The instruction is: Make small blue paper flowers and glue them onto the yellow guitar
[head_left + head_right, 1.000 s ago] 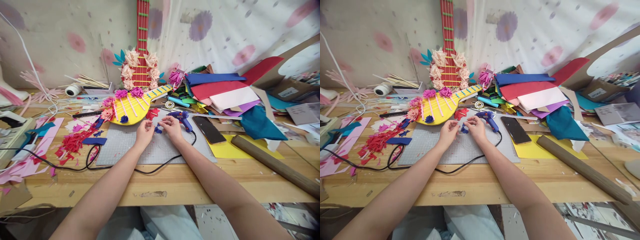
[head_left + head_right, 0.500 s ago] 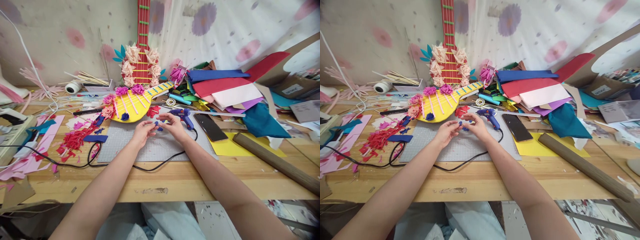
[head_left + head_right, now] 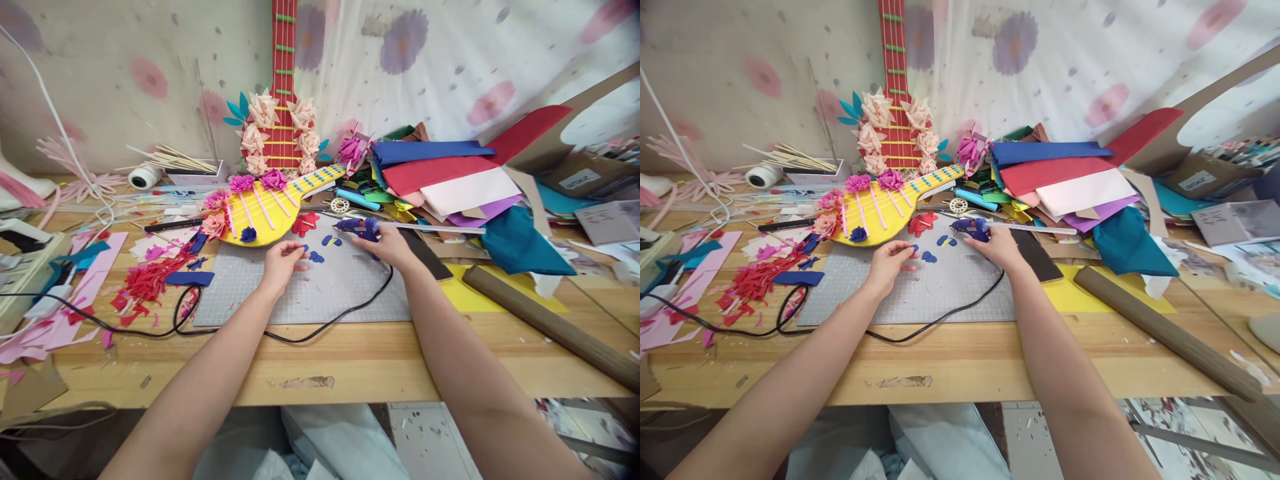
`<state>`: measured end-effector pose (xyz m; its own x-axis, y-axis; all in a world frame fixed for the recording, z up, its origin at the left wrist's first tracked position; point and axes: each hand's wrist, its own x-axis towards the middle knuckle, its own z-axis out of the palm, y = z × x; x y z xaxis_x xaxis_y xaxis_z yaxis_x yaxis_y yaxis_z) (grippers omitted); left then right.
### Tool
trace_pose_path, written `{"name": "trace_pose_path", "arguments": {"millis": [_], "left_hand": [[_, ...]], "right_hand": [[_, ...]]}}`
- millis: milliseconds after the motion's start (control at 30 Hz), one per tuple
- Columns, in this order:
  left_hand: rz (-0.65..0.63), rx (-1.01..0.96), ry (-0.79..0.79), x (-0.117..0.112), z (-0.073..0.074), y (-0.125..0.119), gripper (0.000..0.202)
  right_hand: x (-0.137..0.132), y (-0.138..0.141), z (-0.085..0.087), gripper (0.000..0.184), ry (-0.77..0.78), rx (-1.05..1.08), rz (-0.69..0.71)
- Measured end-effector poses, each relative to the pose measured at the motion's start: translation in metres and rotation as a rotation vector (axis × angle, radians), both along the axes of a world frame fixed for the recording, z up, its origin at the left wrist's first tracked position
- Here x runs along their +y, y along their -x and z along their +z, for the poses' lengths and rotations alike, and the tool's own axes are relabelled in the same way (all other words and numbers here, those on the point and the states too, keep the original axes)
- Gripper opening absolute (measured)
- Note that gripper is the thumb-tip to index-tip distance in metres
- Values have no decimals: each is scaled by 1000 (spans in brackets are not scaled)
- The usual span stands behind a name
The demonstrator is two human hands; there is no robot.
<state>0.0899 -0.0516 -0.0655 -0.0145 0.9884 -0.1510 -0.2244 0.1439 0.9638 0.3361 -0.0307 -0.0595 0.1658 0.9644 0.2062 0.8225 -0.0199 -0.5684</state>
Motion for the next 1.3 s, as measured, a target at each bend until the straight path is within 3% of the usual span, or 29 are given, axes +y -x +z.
{"name": "trace_pose_path", "arguments": {"millis": [100,167,300,433,567,1300], "left_hand": [[1,14,-29,1,-4,0,16],[18,27,-48,2,-6,1,16],[66,37,-67,4,-10,2,16],[123,25,-57,6,-10,4,13],[156,22,-43,7,-11,4,11],[149,96,-96,8,-17,2,10]], "right_hand": [[8,14,-15,44,68,188,-96],[7,20,-15,45,50,368,-100],[-10,34,0,44,-19,672,106],[-26,52,12,42,143,571,289],[-27,60,8,41,137,446,355],[-26,55,7,35,129,347,345]]}}
